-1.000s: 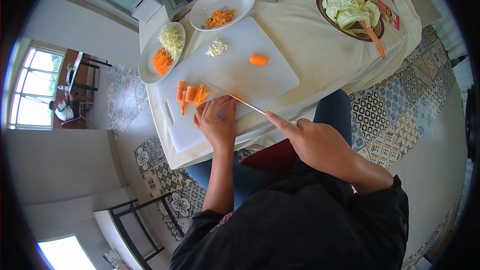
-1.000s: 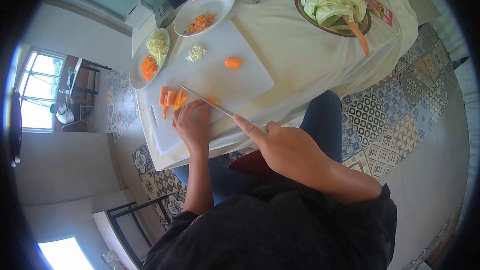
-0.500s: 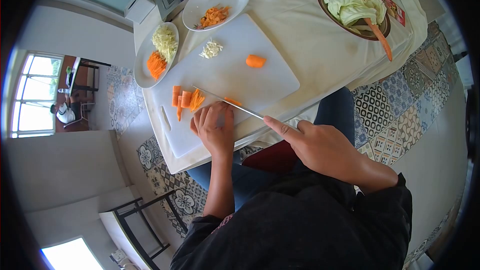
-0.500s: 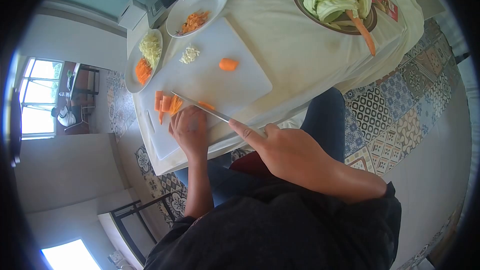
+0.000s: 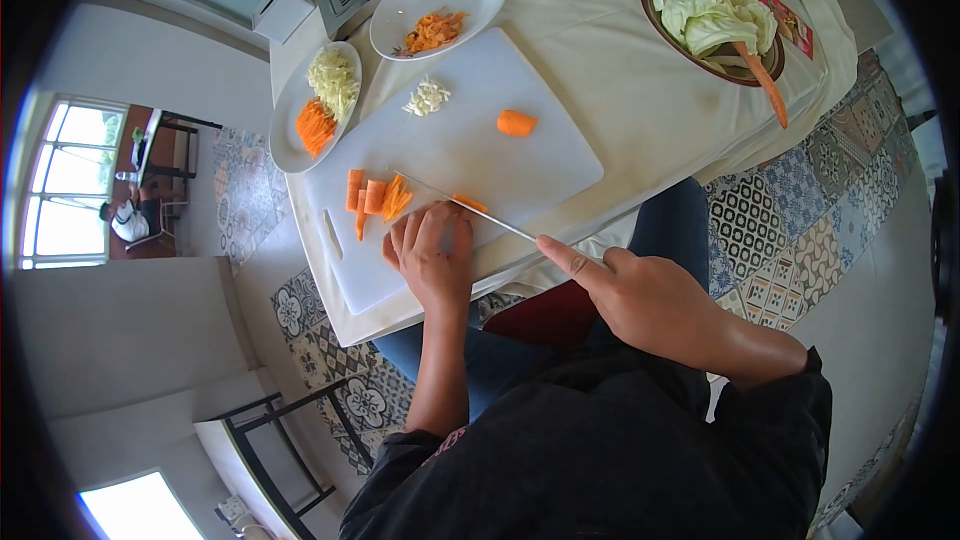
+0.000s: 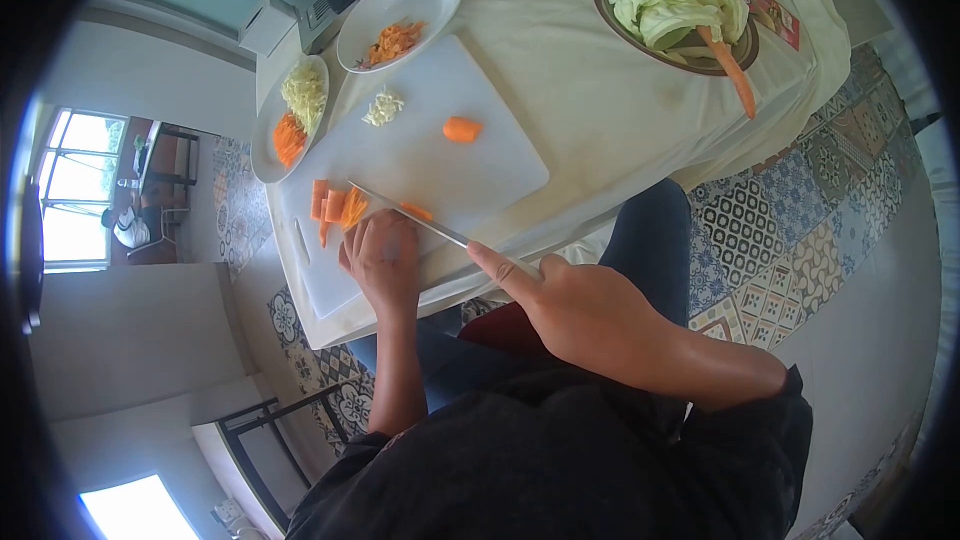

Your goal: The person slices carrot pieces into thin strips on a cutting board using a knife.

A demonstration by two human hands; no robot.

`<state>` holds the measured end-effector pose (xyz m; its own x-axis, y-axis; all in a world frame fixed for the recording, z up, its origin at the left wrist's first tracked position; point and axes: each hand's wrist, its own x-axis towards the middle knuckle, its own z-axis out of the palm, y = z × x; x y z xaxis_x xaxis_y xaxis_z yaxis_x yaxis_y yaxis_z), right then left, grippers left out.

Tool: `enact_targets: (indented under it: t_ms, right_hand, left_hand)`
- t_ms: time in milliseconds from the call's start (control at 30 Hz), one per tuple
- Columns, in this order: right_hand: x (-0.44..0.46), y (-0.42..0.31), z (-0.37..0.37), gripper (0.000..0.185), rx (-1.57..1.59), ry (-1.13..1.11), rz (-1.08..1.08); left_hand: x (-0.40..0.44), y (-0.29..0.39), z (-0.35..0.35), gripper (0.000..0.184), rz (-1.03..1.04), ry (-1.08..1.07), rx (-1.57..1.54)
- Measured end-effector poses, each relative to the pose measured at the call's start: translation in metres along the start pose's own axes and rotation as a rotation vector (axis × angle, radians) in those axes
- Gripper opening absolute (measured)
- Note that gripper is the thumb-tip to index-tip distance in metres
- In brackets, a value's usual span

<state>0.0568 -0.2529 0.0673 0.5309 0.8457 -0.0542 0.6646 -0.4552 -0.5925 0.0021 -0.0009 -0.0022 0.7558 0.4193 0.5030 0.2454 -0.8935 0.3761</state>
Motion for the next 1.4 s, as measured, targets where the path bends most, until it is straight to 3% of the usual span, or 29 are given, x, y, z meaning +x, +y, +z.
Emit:
enact_targets:
  t_ms: [600,800,1200,1400]
  right_hand:
    - [-0.028,-0.012,-0.041,0.066,0.109,-0.175,0.115]
    - [0.000,-0.017,-0.035,0.068,0.037,-0.241,0.140]
    - [0.003,-0.008,0.005,0.073,-0.172,-0.077,0.018]
    - [-0.030,-0.009,-0.005,0.068,-0.241,-0.056,0.072]
  left_hand:
    - [-0.001,0.003,-0.002,0.012,-0.032,0.023,-0.062]
    - [-0.002,0.003,-0.002,0.013,-0.051,0.022,-0.070]
    - [-0.004,0.005,-0.002,0.012,-0.063,0.092,-0.055]
    - [-0.003,0.005,-0.002,0.012,-0.059,0.090,-0.092]
